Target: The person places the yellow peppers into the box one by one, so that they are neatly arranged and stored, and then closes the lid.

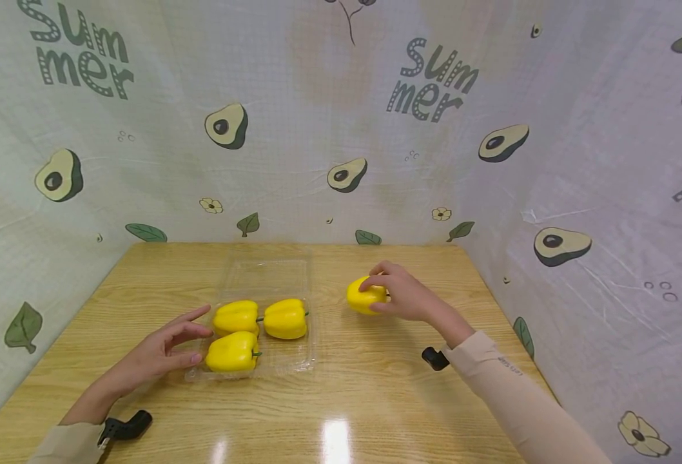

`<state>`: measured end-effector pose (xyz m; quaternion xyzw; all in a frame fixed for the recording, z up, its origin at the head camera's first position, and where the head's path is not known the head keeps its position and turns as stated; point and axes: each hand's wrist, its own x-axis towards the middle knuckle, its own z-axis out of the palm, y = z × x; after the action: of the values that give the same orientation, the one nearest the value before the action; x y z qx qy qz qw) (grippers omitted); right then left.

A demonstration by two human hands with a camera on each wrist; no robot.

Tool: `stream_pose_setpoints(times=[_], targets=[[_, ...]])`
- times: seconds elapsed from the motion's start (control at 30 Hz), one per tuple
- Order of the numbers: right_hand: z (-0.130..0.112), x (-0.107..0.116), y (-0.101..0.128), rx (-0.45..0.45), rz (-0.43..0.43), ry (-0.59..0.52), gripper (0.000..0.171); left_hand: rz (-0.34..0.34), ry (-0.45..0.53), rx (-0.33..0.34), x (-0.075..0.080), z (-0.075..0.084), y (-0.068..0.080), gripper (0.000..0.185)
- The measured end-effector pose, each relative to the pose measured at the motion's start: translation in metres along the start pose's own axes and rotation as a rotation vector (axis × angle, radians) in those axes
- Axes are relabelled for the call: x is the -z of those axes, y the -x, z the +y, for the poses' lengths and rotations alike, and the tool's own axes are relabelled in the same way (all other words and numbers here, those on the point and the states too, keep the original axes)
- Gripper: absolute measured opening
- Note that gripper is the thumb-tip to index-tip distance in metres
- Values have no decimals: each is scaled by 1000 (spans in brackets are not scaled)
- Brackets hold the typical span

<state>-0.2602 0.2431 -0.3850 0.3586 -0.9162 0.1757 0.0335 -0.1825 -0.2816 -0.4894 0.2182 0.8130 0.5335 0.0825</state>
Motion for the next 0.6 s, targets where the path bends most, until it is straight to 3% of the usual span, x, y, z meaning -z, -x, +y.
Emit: stream_pose_setpoints(times=[0.6], targets=[[-46,-5,-19,75,-41,-16,33,-4,-1,-15,0,-1,0,38]])
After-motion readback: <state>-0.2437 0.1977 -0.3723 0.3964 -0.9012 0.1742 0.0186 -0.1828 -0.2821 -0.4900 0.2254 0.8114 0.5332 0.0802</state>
